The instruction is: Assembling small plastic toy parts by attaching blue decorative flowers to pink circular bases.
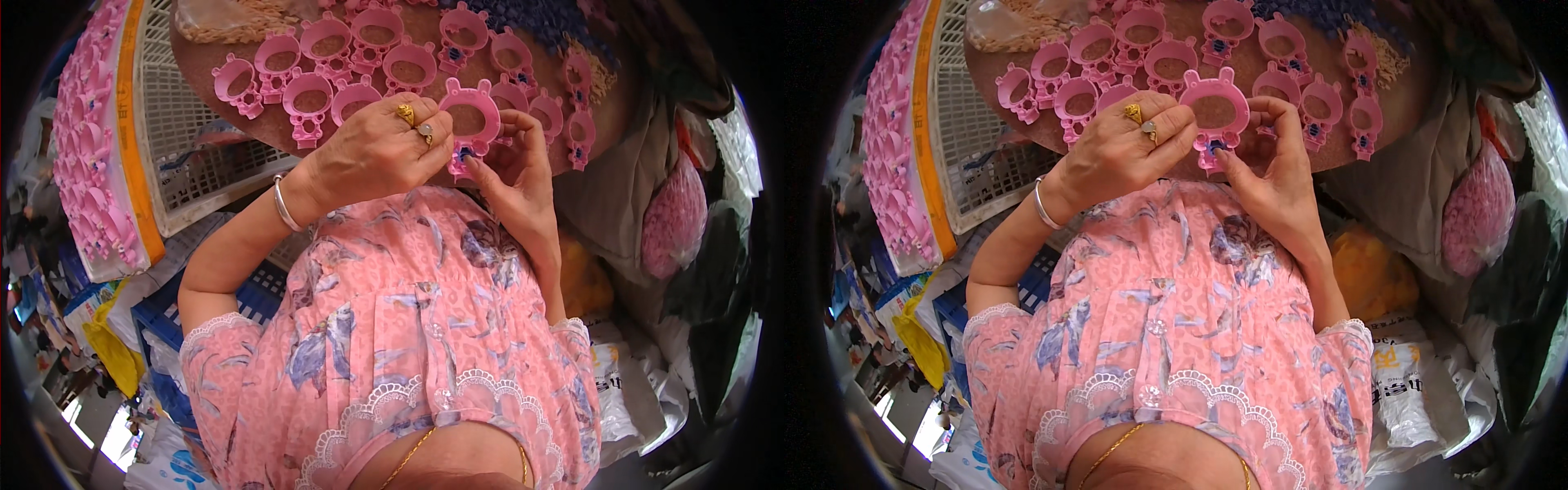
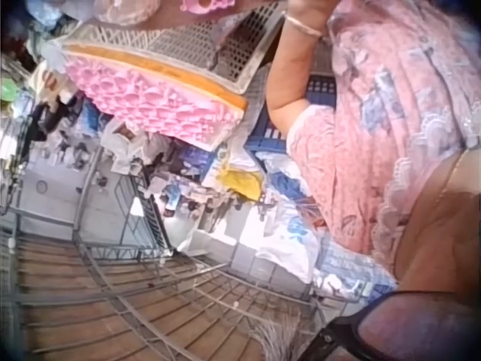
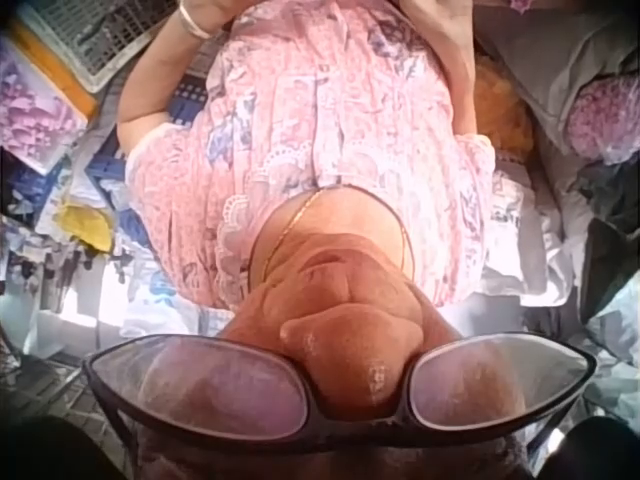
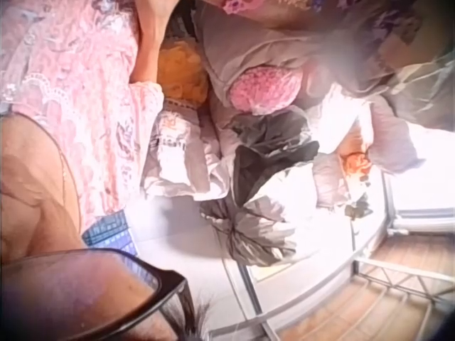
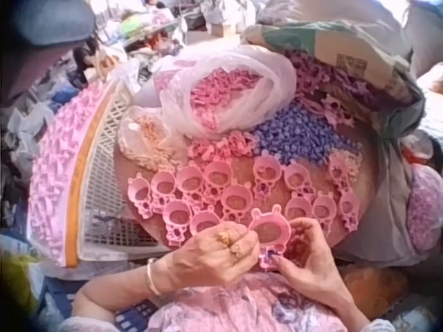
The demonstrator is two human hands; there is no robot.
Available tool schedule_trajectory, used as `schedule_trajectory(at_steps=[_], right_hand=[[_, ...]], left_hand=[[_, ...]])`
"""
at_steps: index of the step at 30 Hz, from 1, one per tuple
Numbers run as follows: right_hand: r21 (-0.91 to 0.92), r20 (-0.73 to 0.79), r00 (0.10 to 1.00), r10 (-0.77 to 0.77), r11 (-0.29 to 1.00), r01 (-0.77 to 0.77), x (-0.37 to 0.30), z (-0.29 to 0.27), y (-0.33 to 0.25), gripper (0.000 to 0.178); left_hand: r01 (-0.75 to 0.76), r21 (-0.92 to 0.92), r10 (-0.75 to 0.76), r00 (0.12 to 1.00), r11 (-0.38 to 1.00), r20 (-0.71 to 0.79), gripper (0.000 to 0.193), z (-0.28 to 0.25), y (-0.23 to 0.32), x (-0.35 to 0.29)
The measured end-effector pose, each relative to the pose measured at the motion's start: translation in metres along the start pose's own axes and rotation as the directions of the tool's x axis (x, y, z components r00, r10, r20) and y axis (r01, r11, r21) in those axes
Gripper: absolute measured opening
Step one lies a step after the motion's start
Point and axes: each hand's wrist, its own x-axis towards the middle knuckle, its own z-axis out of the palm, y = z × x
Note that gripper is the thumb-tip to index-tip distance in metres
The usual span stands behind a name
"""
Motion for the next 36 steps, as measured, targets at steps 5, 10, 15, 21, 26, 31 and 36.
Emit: schedule_trajectory(at_steps=[5, 10, 15, 21, 26, 31, 36], right_hand=[[0.024, -0.047, 0.995, 0.090, 0.996, -0.089, 0.001, -0.001, 0.003, 0.054], [-0.187, -0.038, 0.997, 0.066, 0.980, -0.072, -0.001, -0.010, -0.007, 0.055], [-0.467, -0.153, 0.961, -0.229, 0.874, 0.134, 0.016, -0.034, -0.020, 0.036], [-0.730, -0.161, 0.888, -0.431, 0.657, 0.187, 0.078, -0.047, -0.020, 0.019], [-0.883, -0.132, 0.860, -0.494, 0.452, 0.124, 0.150, -0.057, 0.004, 0.018], [-0.976, -0.116, 0.956, -0.269, 0.209, -0.060, 0.187, -0.044, -0.002, 0.022], [-0.997, -0.064, 0.964, -0.257, 0.051, -0.052, 0.204, -0.042, 0.010, 0.027]], left_hand=[[-0.028, -0.024, 0.029, 0.998, 0.999, 0.058, 0.027, -0.001, 0.003, 0.005], [0.063, -0.078, -0.048, 0.981, 0.995, 0.188, 0.023, 0.012, 0.002, 0.002], [0.153, -0.056, -0.128, 0.942, 0.987, 0.310, 0.021, 0.042, 0.002, -0.014], [0.110, 0.068, -0.127, 0.917, 0.992, 0.378, 0.023, 0.035, 0.001, -0.008], [0.104, 0.077, -0.124, 0.941, 0.992, 0.314, 0.028, 0.021, 0.004, 0.000], [0.165, 0.090, -0.184, 0.946, 0.982, 0.266, 0.028, 0.007, -0.002, -0.005], [0.293, 0.180, -0.328, 0.920, 0.939, 0.216, 0.025, -0.011, -0.018, -0.010]])
